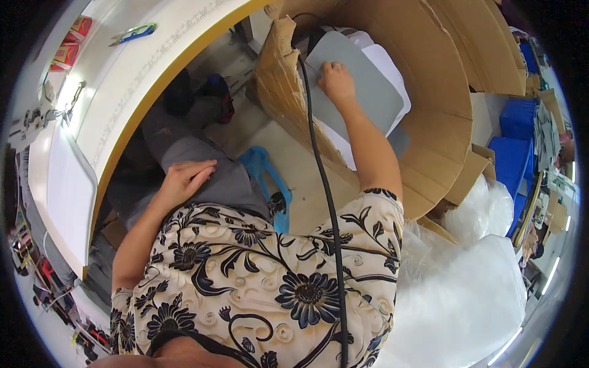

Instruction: Assembling and sewing leather or synthetic material covers using an industrial sewing machine and thread snips.

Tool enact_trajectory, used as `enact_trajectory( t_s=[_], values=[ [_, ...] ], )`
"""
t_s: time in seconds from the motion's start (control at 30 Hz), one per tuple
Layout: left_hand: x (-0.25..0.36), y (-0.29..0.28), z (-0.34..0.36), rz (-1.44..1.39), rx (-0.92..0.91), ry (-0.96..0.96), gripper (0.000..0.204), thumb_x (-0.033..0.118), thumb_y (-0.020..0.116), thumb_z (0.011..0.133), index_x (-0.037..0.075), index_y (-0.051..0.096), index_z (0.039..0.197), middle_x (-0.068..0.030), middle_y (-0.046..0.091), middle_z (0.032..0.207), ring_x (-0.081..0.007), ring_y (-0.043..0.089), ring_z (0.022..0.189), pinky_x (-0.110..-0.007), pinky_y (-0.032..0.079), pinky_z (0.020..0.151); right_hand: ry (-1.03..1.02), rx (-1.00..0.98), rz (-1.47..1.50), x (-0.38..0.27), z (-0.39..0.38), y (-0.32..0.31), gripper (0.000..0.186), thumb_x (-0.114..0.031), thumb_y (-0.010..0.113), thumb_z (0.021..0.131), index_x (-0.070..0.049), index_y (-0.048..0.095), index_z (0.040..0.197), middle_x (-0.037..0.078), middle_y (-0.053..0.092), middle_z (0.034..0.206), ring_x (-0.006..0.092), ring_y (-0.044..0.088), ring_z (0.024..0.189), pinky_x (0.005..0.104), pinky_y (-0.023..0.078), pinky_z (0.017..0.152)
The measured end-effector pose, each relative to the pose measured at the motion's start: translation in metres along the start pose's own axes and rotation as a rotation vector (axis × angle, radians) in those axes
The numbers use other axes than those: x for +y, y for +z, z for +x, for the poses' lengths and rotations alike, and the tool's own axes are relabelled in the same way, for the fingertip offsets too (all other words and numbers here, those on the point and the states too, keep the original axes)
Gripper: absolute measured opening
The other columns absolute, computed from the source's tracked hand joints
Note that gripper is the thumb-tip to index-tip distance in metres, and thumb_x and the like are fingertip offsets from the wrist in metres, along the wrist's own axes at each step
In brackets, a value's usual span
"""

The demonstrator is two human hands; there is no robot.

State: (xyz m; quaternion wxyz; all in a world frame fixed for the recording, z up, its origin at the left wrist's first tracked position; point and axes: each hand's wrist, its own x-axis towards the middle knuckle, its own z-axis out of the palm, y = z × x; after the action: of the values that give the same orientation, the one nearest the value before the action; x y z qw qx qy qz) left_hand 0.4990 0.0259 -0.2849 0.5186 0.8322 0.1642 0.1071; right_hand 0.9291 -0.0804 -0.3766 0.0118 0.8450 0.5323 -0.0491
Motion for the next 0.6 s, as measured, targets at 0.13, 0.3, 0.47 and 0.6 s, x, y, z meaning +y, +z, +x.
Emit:
enact_trajectory(
  t_s=[0.13,0.3,0.47,0.6],
  values=[
    [0.011,-0.005,0.003,0.052,-0.036,0.075,0.02,0.008,0.069,0.088,-0.001,0.07,0.106,-0.0156,0.071,0.087,-0.0288,0.069,0.076,-0.036,0.055,0.07,0.108,0.137,0.198,0.055,-0.013,-0.011,0.038,-0.02,0.067,0.082,-0.008,0.063,0.118,0.017,0.067,0.112,0.0329,0.064,0.103,0.043,0.054,0.084],
    [0.047,-0.046,0.017,0.258,0.19,0.37,0.025,0.006,0.071,0.086,0.001,0.069,0.11,-0.0134,0.071,0.095,-0.0281,0.069,0.081,-0.035,0.056,0.074,0.223,0.578,0.57,0.066,-0.029,-0.166,0.03,-0.006,0.057,0.087,-0.003,0.069,0.114,0.01,0.07,0.1,0.0165,0.064,0.088,0.031,0.051,0.08],
    [0.139,-0.084,0.087,-0.479,0.158,0.128,0.044,0.024,0.063,0.094,0.002,0.059,0.132,-0.0113,0.063,0.126,-0.0175,0.061,0.112,-0.032,0.05,0.092,-0.454,0.842,0.272,-0.053,-0.05,-0.316,0.025,-0.007,0.064,0.088,0.0,0.067,0.113,0.008,0.068,0.095,0.0146,0.061,0.082,0.0268,0.047,0.072],
    [0.211,-0.106,0.061,-0.551,0.22,-0.087,0.042,0.025,0.062,0.093,-0.001,0.06,0.127,-0.0151,0.065,0.125,-0.0333,0.061,0.114,-0.038,0.05,0.094,-0.716,0.644,0.263,-0.193,-0.078,-0.342,0.047,-0.006,0.064,0.077,-0.006,0.065,0.124,0.016,0.062,0.115,0.0316,0.058,0.11,0.0411,0.047,0.094]
  ],
)
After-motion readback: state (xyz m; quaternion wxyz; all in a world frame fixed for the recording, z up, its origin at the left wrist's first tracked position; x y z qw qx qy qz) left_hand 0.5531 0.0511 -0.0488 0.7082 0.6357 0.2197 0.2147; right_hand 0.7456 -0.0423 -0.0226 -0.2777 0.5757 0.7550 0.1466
